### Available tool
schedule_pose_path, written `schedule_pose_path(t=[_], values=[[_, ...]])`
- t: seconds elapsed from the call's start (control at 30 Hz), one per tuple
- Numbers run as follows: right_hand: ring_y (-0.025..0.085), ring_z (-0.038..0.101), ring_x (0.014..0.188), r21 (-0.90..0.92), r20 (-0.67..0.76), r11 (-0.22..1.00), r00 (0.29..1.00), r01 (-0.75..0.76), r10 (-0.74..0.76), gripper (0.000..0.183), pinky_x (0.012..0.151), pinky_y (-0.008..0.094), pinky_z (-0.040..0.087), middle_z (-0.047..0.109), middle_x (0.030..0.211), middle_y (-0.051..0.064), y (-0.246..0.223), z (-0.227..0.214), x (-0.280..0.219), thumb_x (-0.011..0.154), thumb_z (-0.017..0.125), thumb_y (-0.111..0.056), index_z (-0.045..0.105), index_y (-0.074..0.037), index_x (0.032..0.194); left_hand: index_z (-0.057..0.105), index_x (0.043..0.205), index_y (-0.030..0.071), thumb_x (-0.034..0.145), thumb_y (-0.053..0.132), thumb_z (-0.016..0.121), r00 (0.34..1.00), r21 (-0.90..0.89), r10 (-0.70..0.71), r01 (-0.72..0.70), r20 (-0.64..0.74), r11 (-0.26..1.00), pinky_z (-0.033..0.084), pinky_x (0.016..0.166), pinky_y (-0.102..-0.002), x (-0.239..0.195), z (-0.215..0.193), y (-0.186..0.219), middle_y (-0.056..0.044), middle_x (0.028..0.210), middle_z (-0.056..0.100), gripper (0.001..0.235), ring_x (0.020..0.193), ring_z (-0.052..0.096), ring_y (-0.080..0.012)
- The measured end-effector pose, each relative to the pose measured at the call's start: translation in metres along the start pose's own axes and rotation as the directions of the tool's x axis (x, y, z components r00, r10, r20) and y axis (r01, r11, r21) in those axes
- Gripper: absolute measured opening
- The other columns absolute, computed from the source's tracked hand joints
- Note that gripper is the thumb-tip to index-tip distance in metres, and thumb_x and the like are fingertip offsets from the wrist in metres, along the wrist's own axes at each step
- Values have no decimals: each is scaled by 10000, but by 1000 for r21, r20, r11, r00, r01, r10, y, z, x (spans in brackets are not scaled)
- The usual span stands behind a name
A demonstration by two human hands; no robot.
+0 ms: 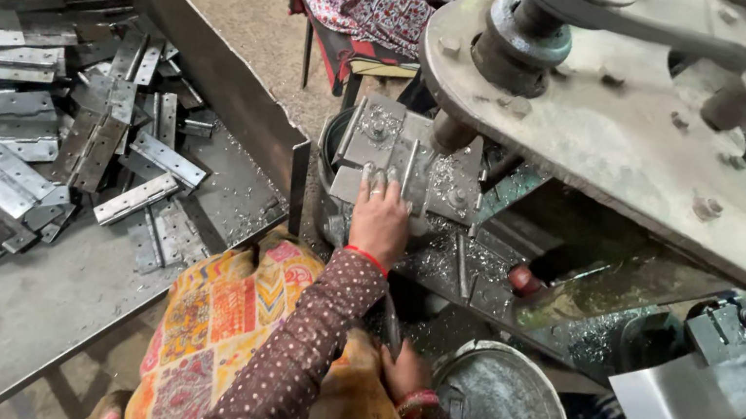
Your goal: The person places a metal plate into a machine and uses a lever to press components together, repeating this process for multiple plates.
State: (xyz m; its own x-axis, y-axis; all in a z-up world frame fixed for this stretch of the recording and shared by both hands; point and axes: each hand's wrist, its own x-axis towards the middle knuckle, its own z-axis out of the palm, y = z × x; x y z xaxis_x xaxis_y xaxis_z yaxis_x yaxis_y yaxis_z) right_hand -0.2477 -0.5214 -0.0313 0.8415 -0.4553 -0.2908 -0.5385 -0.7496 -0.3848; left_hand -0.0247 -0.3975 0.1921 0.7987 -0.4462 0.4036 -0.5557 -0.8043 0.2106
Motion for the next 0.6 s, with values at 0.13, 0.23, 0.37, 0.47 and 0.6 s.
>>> schedule_pose_path(t=[0.13,0.23,0.37,0.47,0.6], values=[[399,778,789,104,162,994,985,35,-51,553,720,505,593,758,823,221,-4,-61,5,847,649,-578,633,-68,1061,762,1047,38,883,203,566,998,35,6,-4,-55,999,324,1146,-543,10,17,-2,-182,1287,627,304,1297,554,-360],[467,703,868,-91,17,984,988,152,-151,596,741,552,542,726,888,256,-8,-72,19,844,701,-594,641,-41,1060,760,1097,33,915,192,562,999,5,1,-1,43,1000,311,1187,-553,27,29,-4,-174,1311,622,313,1315,547,-342],[465,717,818,58,11,993,994,107,-108,587,701,540,563,722,873,260,-8,-41,1,899,650,-526,571,-26,1196,773,1010,47,903,205,565,999,-25,-1,0,-53,1000,303,1162,-556,31,30,-2,-171,1297,632,281,1299,553,-346],[481,698,829,138,-56,981,990,136,-129,485,702,557,546,726,850,255,-4,-26,-16,879,667,-516,659,-65,1057,768,1045,39,946,184,551,999,-55,-25,27,45,998,312,1181,-555,25,23,-7,-159,1275,645,279,1297,572,-332],[483,692,831,36,-61,987,986,158,-156,473,719,561,532,727,856,245,-1,-27,-3,907,664,-510,649,-51,1019,777,1010,52,931,173,540,998,-69,-2,6,58,998,270,1239,-563,19,14,-4,-157,1280,642,277,1320,561,-319]])
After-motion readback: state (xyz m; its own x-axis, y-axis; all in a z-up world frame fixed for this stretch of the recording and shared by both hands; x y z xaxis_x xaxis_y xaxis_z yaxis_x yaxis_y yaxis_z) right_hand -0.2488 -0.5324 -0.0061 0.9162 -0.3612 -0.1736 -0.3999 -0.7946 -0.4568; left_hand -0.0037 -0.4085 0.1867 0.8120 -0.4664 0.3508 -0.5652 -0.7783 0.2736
